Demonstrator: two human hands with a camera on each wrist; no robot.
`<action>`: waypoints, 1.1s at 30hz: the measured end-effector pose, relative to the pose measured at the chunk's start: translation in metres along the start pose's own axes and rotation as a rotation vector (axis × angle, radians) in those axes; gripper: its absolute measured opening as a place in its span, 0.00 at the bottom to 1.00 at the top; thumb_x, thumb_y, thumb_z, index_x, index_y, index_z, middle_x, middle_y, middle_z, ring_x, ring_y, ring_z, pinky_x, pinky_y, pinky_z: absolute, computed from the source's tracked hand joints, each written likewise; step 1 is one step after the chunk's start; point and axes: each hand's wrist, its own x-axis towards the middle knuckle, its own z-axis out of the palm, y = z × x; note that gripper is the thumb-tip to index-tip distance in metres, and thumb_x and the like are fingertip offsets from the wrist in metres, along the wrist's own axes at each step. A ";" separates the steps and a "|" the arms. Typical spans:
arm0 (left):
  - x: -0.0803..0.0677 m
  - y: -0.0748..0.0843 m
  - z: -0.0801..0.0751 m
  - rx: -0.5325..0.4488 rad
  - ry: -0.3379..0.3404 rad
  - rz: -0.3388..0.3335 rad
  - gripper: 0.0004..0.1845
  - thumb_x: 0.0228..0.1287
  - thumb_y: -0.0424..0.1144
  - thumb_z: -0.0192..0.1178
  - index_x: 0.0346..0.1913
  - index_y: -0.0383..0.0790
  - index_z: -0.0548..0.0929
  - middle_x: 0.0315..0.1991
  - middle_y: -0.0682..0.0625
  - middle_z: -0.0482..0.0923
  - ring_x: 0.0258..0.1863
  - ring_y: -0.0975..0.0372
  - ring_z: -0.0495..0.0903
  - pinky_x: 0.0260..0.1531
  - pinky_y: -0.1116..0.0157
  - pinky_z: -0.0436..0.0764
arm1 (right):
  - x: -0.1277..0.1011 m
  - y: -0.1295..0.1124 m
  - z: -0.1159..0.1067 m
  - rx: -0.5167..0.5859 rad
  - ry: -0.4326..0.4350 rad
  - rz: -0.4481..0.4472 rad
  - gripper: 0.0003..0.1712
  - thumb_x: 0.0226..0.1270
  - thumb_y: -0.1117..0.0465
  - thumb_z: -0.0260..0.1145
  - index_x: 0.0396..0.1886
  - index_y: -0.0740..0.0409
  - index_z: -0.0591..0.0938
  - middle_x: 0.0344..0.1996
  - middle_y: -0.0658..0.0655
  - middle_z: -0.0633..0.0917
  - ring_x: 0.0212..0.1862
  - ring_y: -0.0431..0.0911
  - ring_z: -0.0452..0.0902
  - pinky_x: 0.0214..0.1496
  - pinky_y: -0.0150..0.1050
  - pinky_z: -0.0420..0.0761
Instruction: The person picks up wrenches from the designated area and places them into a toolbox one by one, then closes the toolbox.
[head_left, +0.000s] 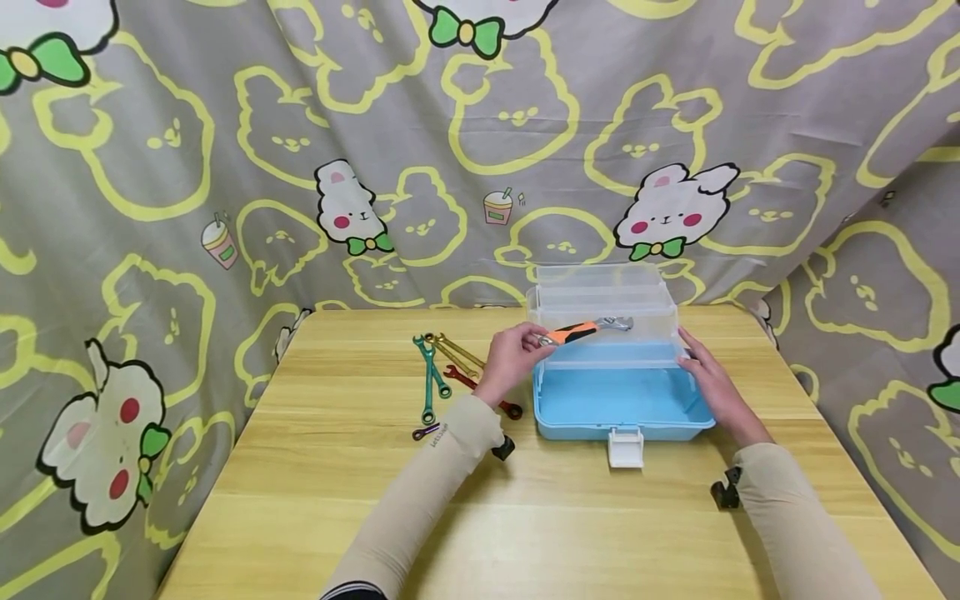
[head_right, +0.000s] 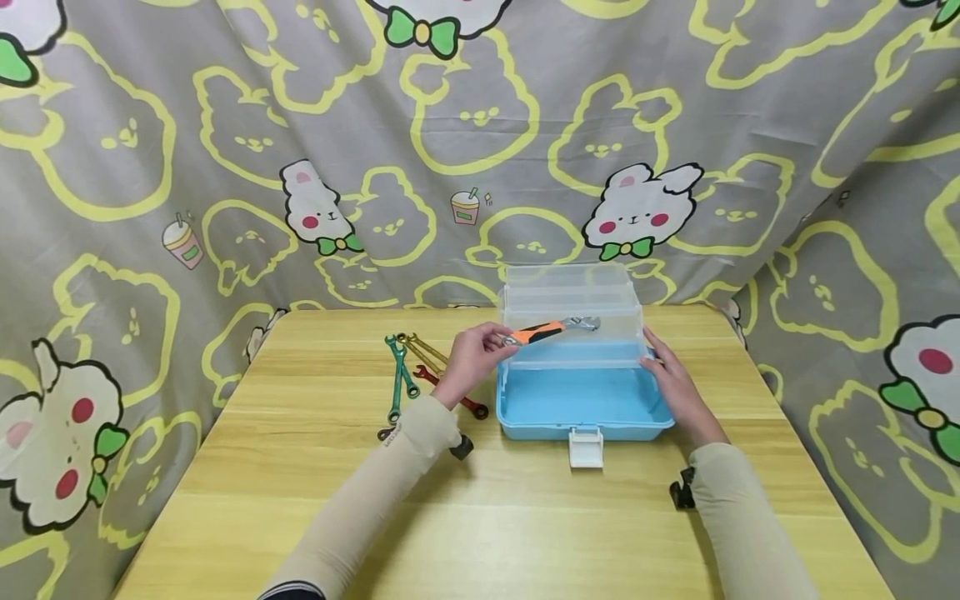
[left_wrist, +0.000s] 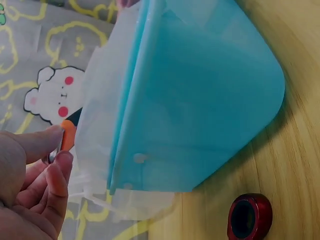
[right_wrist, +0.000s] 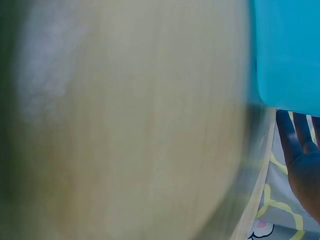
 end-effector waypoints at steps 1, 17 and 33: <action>0.000 0.000 0.001 0.015 0.004 0.013 0.14 0.68 0.43 0.71 0.51 0.40 0.87 0.36 0.51 0.86 0.34 0.66 0.83 0.38 0.71 0.84 | 0.000 0.000 0.000 0.002 -0.001 0.002 0.38 0.84 0.36 0.40 0.85 0.30 0.38 0.84 0.63 0.35 0.81 0.73 0.32 0.71 0.82 0.40; 0.006 -0.005 0.009 0.246 -0.005 0.081 0.14 0.74 0.46 0.65 0.52 0.40 0.86 0.32 0.53 0.82 0.29 0.68 0.78 0.31 0.73 0.78 | 0.004 0.002 0.000 0.007 0.001 0.011 0.38 0.86 0.39 0.39 0.85 0.35 0.37 0.84 0.66 0.36 0.81 0.74 0.31 0.72 0.82 0.39; 0.011 -0.008 0.013 0.214 0.022 0.063 0.13 0.71 0.46 0.68 0.51 0.43 0.88 0.29 0.54 0.83 0.26 0.68 0.77 0.31 0.72 0.78 | 0.002 -0.002 0.003 0.013 -0.007 0.028 0.38 0.86 0.41 0.40 0.85 0.39 0.36 0.84 0.66 0.34 0.81 0.74 0.30 0.71 0.82 0.38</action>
